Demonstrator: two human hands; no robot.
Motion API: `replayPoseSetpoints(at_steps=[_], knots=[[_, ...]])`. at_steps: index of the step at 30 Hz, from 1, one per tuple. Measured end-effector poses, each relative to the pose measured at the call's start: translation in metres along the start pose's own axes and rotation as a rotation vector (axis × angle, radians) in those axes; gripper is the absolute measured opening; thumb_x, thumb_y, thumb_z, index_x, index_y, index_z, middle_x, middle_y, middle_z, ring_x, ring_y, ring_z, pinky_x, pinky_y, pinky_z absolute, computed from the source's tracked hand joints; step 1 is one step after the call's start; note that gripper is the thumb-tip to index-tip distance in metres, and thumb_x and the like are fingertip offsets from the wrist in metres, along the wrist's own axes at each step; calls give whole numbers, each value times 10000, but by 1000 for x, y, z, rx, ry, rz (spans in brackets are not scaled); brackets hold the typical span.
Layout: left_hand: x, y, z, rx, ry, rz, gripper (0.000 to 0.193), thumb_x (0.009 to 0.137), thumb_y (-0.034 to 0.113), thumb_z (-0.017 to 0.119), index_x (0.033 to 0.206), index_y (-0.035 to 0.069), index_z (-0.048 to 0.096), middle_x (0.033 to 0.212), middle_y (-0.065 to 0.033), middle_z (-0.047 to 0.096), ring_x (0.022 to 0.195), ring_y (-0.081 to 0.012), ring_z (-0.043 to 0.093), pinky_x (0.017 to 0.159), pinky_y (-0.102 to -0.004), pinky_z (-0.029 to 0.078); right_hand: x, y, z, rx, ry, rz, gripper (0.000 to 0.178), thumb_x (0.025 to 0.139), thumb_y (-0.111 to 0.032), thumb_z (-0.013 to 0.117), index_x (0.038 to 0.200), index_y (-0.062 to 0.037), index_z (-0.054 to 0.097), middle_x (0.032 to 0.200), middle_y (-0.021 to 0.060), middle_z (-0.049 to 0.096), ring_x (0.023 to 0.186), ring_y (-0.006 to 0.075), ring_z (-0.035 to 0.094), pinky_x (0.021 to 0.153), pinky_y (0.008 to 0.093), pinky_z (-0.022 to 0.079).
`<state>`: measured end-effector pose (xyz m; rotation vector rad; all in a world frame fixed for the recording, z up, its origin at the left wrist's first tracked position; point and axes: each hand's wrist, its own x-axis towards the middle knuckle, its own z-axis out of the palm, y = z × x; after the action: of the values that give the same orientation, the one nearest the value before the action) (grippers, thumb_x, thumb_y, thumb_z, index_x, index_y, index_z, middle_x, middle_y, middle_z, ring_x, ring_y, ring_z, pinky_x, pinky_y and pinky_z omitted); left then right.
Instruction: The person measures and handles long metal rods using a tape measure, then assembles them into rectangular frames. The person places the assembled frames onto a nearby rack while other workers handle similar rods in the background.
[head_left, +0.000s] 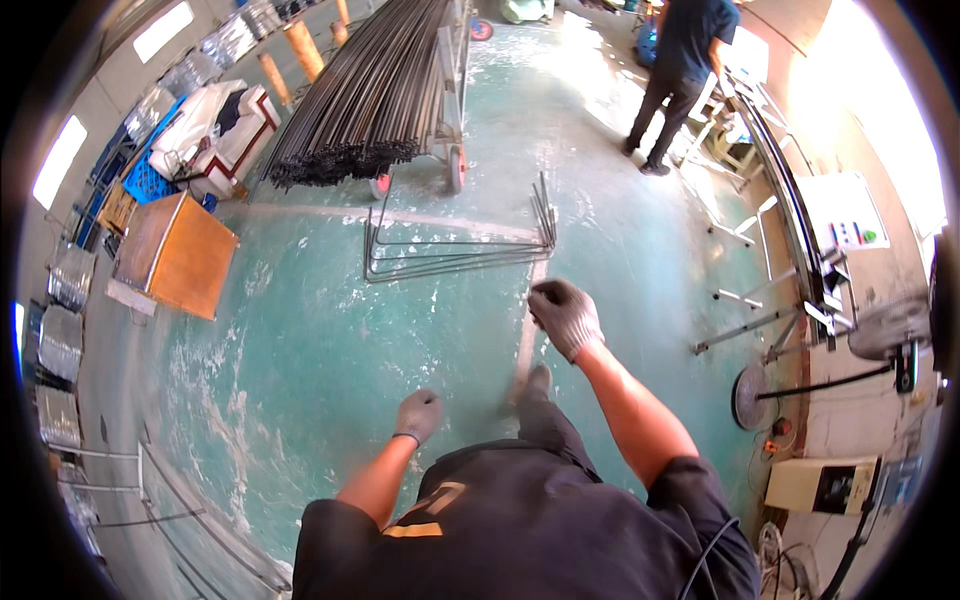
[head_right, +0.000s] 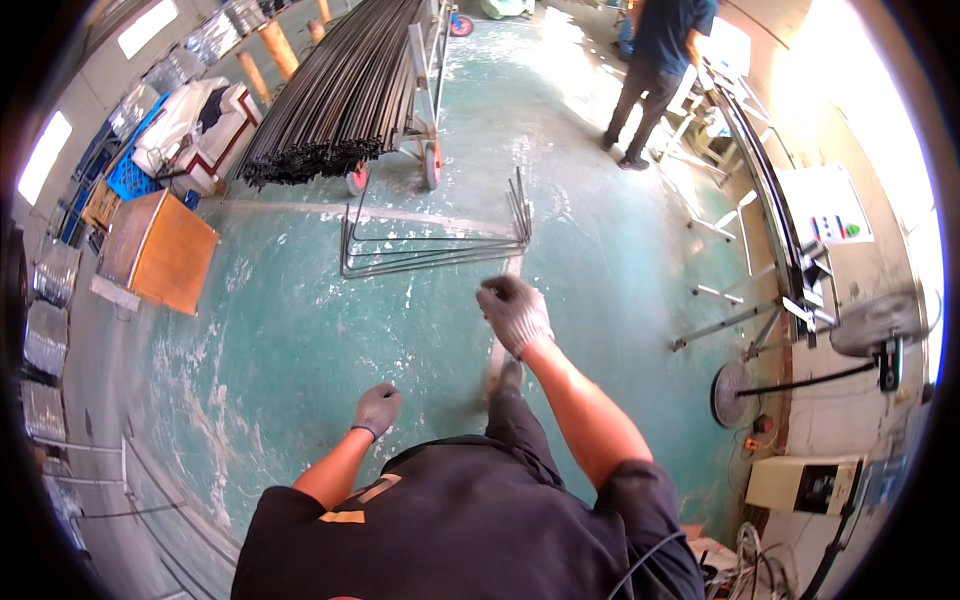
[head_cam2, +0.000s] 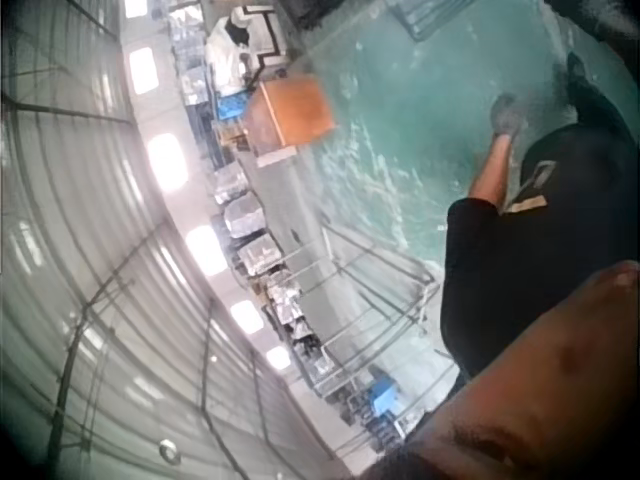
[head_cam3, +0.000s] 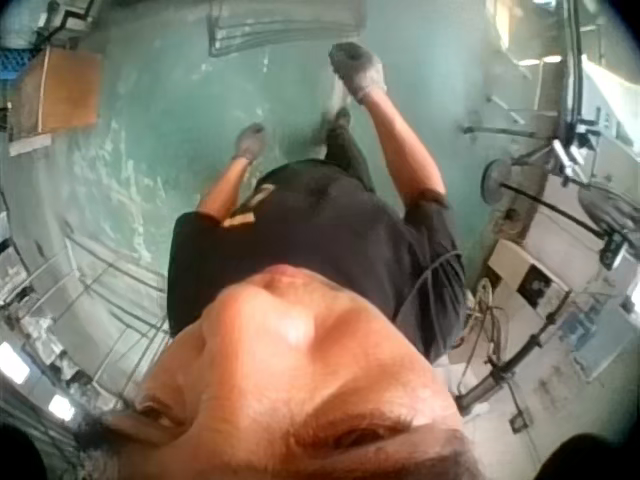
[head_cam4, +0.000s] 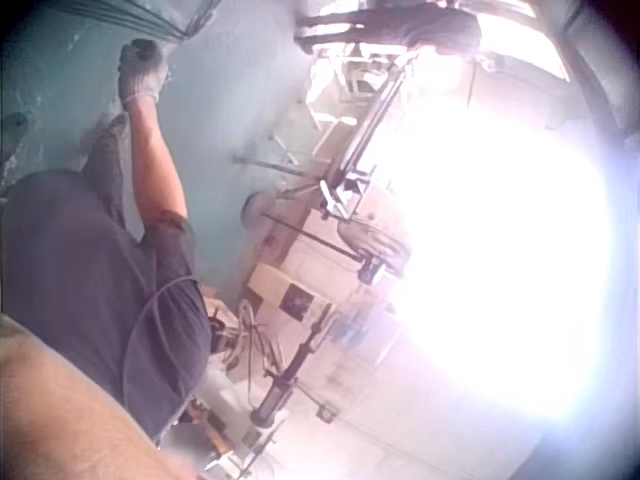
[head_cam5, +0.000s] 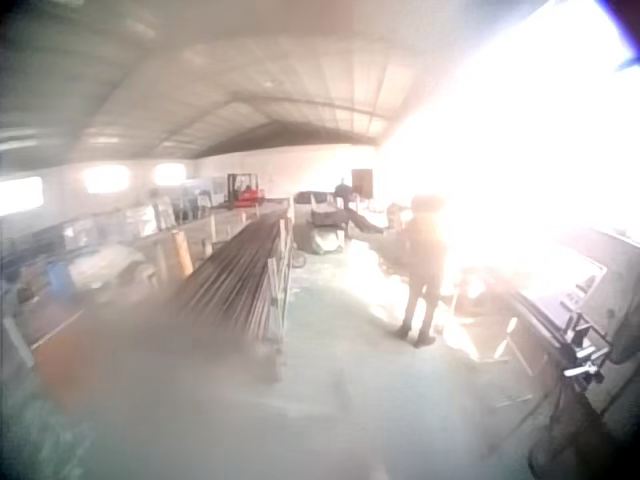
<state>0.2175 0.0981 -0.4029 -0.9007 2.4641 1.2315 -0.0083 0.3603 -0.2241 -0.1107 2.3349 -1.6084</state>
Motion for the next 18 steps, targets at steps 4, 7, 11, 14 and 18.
replayPoseSetpoints(at_steps=[4,7,11,14,18], knots=[[42,-25,11,-142,132,-106,262,929,262,673,1022,44,784,1021,-204,787,982,-389,752,881,-434,574,178,-52,61,-290,-72,-235,445,935,-435,692,1134,-53,804,1002,222,792,999,370,777,940,421,588],[51,-25,17,-184,207,-269,285,925,266,672,1040,32,790,1021,-204,790,999,-372,762,892,-432,579,312,-117,131,-426,-144,-278,489,906,-464,745,1165,-54,806,909,159,812,821,240,794,839,372,606],[65,6,32,-304,288,-500,333,936,292,625,1065,44,805,1046,-243,782,1058,-410,755,942,-474,583,459,-150,196,-693,-188,-465,494,959,-513,686,1135,-68,807,923,156,806,803,263,767,750,397,580],[83,65,32,-408,385,-522,350,969,298,588,1144,56,770,1149,-244,766,1134,-467,713,987,-522,571,545,-124,199,-883,-278,-620,512,999,-550,643,1113,-79,808,933,154,801,789,280,748,684,415,561],[109,106,42,-523,664,-529,288,944,322,674,1092,107,795,1040,-220,780,1008,-426,750,903,-489,592,609,-101,207,-184,-479,41,369,974,-445,759,1055,-88,806,859,78,767,575,217,627,499,366,478]])
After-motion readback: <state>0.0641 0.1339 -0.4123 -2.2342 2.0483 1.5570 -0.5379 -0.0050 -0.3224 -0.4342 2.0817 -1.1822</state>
